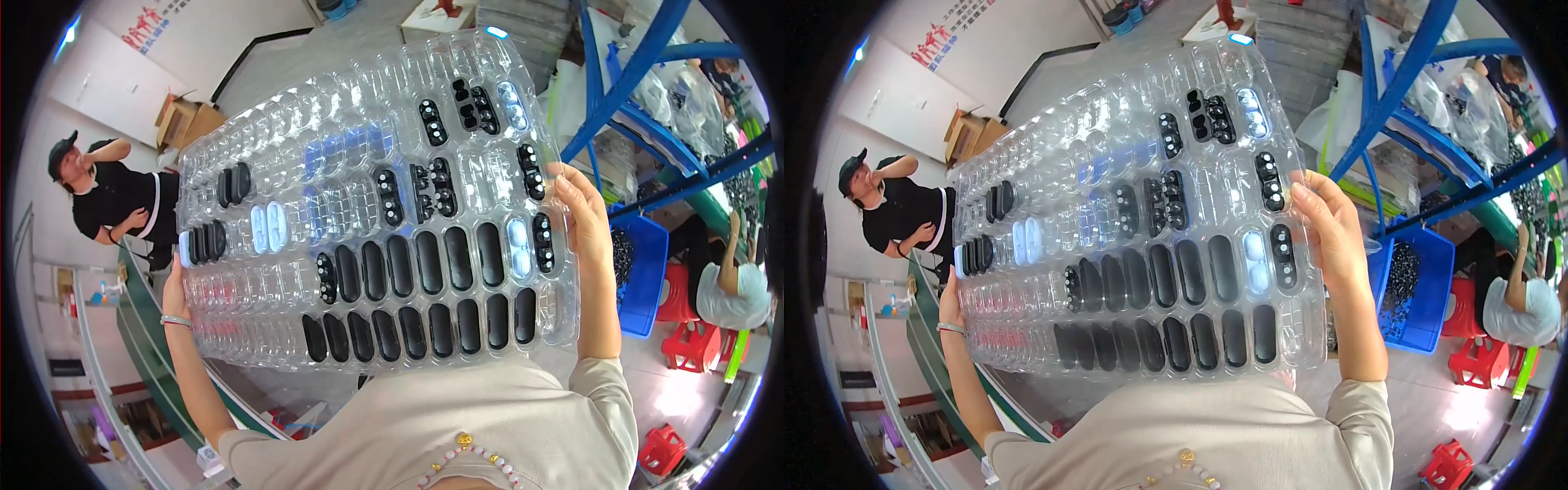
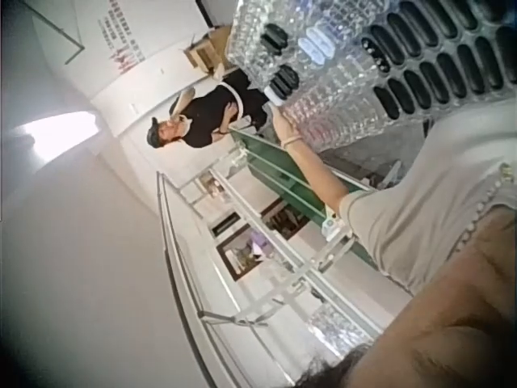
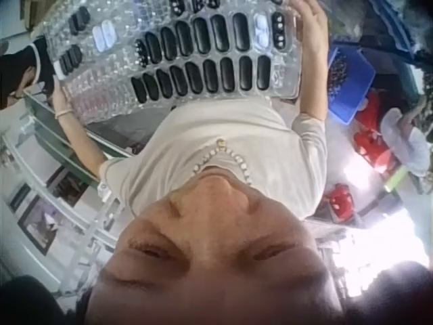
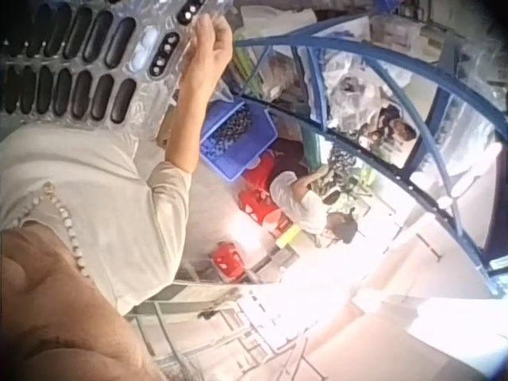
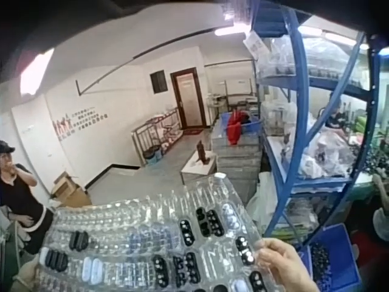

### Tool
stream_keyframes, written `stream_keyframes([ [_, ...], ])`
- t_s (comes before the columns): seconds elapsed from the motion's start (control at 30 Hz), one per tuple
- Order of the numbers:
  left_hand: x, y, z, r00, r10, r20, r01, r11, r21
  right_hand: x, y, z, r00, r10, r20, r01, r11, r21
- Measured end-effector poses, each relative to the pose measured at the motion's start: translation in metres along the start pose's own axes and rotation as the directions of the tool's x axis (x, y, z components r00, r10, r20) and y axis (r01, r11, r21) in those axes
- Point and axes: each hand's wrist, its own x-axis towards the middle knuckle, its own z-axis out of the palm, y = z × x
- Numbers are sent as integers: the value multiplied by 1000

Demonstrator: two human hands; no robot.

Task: The person organizes black plastic components by hand, taking them from a storage bin and placing them into a clear blister packing tray.

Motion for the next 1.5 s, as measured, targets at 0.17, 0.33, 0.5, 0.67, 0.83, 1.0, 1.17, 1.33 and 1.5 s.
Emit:
stream_keyframes([
  [0.17,-16,10,-2,998,37,-47,-32,994,106,-33,8,8,996,-21,-87,17,999,-51],
  [0.33,-33,31,4,991,29,133,-78,923,377,-73,13,17,990,10,-144,-14,999,-33],
  [0.5,-2,21,-23,976,99,192,-137,970,200,-161,43,45,932,-87,-352,100,995,17],
  [0.67,43,33,56,958,16,286,-90,965,247,-220,23,21,872,-15,-490,46,998,51],
  [0.83,40,55,80,920,20,392,-174,916,361,-267,12,49,786,-55,-616,101,994,40],
  [1.0,26,61,75,891,15,453,-201,909,366,-276,11,41,813,-128,-567,154,988,-2],
  [1.17,15,60,86,893,53,447,-227,910,346,-258,17,28,819,-166,-550,126,986,-110],
  [1.33,12,57,76,940,40,338,-143,948,285,-232,15,25,851,-107,-514,20,985,-173],
  [1.5,15,52,60,970,66,233,-123,962,243,-184,15,27,877,-37,-480,-109,956,-273],
])
